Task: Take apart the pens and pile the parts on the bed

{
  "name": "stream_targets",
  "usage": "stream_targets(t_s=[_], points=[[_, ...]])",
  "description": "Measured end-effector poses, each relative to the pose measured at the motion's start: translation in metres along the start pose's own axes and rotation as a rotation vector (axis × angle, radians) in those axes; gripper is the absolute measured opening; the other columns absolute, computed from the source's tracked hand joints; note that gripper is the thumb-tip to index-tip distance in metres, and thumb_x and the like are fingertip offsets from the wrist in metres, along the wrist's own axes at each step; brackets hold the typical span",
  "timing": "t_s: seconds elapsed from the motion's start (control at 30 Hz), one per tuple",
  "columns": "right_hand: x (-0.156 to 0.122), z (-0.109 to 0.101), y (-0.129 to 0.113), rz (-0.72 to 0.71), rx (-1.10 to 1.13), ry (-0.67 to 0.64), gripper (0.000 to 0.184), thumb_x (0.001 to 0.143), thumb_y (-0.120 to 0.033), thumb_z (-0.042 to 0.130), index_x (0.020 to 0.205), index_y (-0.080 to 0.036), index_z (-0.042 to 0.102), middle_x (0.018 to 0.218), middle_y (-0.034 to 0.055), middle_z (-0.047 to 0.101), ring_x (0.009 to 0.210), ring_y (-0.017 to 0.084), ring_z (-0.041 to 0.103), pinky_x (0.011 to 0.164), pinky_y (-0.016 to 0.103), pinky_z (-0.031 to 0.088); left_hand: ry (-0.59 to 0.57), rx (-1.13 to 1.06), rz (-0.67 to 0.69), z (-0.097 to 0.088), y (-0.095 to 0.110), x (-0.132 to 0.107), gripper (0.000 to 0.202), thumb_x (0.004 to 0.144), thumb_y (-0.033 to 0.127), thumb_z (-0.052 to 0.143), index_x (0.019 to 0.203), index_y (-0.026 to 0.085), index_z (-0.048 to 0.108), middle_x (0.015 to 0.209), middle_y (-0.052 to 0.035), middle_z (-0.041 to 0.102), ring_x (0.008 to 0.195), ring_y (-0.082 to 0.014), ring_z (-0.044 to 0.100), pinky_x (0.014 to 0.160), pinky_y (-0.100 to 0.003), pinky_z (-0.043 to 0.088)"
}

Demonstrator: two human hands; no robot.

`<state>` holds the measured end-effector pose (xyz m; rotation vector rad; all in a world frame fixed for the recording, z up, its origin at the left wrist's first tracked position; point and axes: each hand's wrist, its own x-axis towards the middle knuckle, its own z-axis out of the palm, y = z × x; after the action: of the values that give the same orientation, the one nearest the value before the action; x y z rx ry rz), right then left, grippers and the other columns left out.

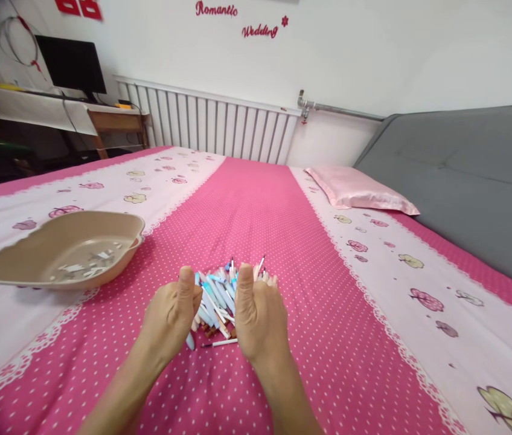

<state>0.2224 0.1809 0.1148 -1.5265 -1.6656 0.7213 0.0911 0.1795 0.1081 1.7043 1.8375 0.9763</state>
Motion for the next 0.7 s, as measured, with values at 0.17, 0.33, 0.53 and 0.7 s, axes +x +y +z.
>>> stream_targets(t_s=[0.17,0.33,0.53,0.7], points=[[0.0,0.002,0.0,-0.014,-0.001,-0.015,0.066,0.08,-0.065,-0.002,0.041,-0.019,0.026,0.039,-0.0001,0.031,0.041,0.011,0.033,0.046,0.026,0.025,-0.004,-0.018,-0.014,0.001,-0.001,0.0,0.066,0.075,0.069,-0.003,0.038,0.02,0.022,0.039,-0.0005,0.028,0.04,-0.0123,0.029,0.046,-0.026,0.016],[0.002,0.005,0.001,0.004,-0.017,-0.035,0.067,0.08,-0.065,-0.001,0.041,-0.019,0.027,0.039,0.0,0.033,0.04,0.011,0.033,0.046,0.026,0.023,0.019,-0.084,-0.023,-0.003,0.0,0.001,0.066,0.075,0.069,0.003,0.036,0.02,0.025,0.037,-0.0007,0.031,0.039,-0.0119,0.03,0.046,-0.026,0.018],[0.005,0.018,0.002,0.001,0.045,-0.083,0.064,0.082,-0.064,0.009,0.041,-0.019,0.028,0.037,-0.0016,0.032,0.038,0.009,0.032,0.044,0.025,0.022,0.013,-0.209,-0.073,-0.001,-0.003,0.004,0.063,0.076,0.067,0.022,0.035,0.021,0.028,0.032,0.0017,0.027,0.036,-0.0105,0.029,0.044,-0.025,0.018],[0.005,0.021,0.001,0.017,0.146,-0.118,0.065,0.082,-0.064,0.012,0.038,-0.019,0.028,0.036,-0.0024,0.031,0.036,0.008,0.031,0.044,0.024,0.024,-0.012,-0.295,-0.075,0.013,-0.003,0.001,0.064,0.078,0.067,0.01,0.037,0.02,0.024,0.036,0.0025,0.026,0.037,-0.01,0.029,0.044,-0.024,0.022]])
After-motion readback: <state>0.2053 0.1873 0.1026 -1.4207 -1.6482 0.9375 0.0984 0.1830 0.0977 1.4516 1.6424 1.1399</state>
